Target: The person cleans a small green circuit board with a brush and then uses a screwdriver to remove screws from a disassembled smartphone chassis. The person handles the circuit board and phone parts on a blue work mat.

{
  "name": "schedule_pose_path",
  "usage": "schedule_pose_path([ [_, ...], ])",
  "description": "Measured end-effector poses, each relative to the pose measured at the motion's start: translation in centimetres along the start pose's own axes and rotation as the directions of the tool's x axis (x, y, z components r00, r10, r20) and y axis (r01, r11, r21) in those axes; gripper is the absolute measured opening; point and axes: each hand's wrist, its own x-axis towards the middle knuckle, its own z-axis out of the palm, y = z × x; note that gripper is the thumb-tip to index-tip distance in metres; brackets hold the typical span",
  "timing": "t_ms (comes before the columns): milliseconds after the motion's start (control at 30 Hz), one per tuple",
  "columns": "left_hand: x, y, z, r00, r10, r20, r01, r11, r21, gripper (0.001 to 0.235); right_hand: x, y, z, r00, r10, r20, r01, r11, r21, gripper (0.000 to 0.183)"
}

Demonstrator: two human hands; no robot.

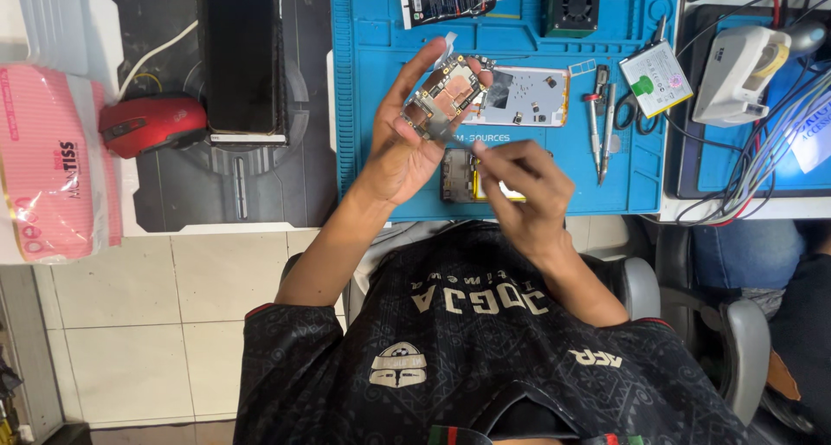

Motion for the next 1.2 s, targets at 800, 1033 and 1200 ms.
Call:
schedule_pose_path([
  [800, -0.2, -0.6, -0.9, 0.999, 0.015, 0.028, -0.017, 0.998, 0.058, 0.086, 1.5, 0.4, -0.9, 0.993, 0.113, -0.014, -0.113, 0.994, 0.01, 0.034],
  [1033, -0.4, -1.5, -1.6, 0.997, 0.018, 0.077, -0.025, 0.997, 0.079, 0.078, 1.6, -0.3, -1.8, 0.987, -0.004, 0.159, -0.016, 0.992, 0.122, 0.037],
  [1200, -0.7, -1.5, -1.5, 0.992, 0.012, 0.123, -0.024, 0.995, 0.094, 0.075, 2.4, 0.0, -1.6, 0.999, 0.04, -0.01, -0.041, 0.997, -0.073, 0.036],
])
